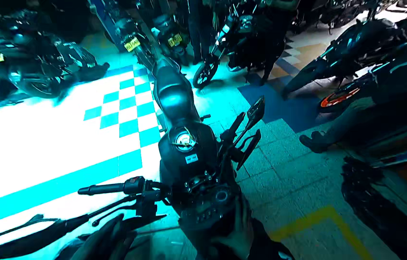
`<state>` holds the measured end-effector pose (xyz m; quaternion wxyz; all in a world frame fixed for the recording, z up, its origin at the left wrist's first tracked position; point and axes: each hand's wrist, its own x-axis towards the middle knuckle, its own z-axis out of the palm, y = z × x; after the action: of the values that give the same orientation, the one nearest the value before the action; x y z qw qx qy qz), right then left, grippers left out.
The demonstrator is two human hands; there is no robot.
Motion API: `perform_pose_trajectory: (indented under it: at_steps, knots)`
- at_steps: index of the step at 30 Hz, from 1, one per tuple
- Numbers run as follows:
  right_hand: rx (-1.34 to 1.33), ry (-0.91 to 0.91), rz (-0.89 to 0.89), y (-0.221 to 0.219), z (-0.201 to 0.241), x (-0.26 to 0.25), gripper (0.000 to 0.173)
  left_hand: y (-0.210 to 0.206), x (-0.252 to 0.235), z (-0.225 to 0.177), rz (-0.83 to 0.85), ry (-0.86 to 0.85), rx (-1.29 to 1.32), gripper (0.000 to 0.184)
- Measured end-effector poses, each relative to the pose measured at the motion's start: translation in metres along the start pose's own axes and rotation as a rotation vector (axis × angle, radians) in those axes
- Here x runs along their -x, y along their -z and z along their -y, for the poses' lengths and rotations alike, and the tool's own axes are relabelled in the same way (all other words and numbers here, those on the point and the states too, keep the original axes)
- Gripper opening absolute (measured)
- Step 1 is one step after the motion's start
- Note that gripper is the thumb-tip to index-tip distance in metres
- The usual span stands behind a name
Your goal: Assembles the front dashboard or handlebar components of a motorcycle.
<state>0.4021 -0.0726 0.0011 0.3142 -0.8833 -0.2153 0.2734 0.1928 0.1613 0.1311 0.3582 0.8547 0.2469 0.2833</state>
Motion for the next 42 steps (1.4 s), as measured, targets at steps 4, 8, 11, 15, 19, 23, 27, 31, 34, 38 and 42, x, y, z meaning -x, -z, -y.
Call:
perform_pose_trajectory:
  at_steps: [4, 8, 11, 15, 19, 23, 27, 31, 34, 38, 42]
  knots:
    - [0.047, 0.302, -0.282, -0.059, -0.064, -0.024, 0.155, -0.040, -0.054, 0.004, 0.088, -0.033, -0.051, 0.043]
    - [0.068, 0.306, -0.140, -0.034, -0.067, -0.032, 0.135, -0.082, -0.090, 0.012, 0.208, -0.099, -0.133, 0.042]
    - [0.069, 0.357, -0.111, -0.026, -0.069, -0.042, 0.114, -0.102, -0.107, 0.007, 0.320, -0.100, -0.130, 0.042]
    - [0.092, 0.443, -0.009, -0.017, -0.067, -0.059, 0.092, -0.117, -0.117, 0.006, 0.435, -0.070, -0.104, 0.043]
    - [0.137, 0.463, -0.026, -0.021, -0.066, -0.058, 0.091, -0.125, -0.116, 0.014, 0.469, -0.090, -0.064, 0.041]
    - [0.173, 0.497, -0.092, -0.027, -0.069, -0.056, 0.090, -0.124, -0.113, 0.021, 0.473, -0.098, -0.053, 0.040]
    - [0.189, 0.498, -0.096, -0.028, -0.068, -0.055, 0.089, -0.123, -0.111, 0.027, 0.465, -0.098, -0.036, 0.040]
    - [0.158, 0.471, -0.070, -0.024, -0.063, -0.056, 0.087, -0.125, -0.110, 0.030, 0.470, -0.091, -0.033, 0.040]
    - [0.168, 0.482, -0.072, -0.025, -0.062, -0.056, 0.087, -0.126, -0.110, 0.031, 0.474, -0.088, -0.027, 0.040]
    - [0.172, 0.491, -0.080, -0.025, -0.063, -0.056, 0.087, -0.132, -0.115, 0.030, 0.497, -0.194, -0.079, 0.033]
    - [0.178, 0.502, -0.104, -0.026, -0.063, -0.057, 0.089, -0.155, -0.115, 0.048, 0.375, -0.339, -0.048, 0.028]
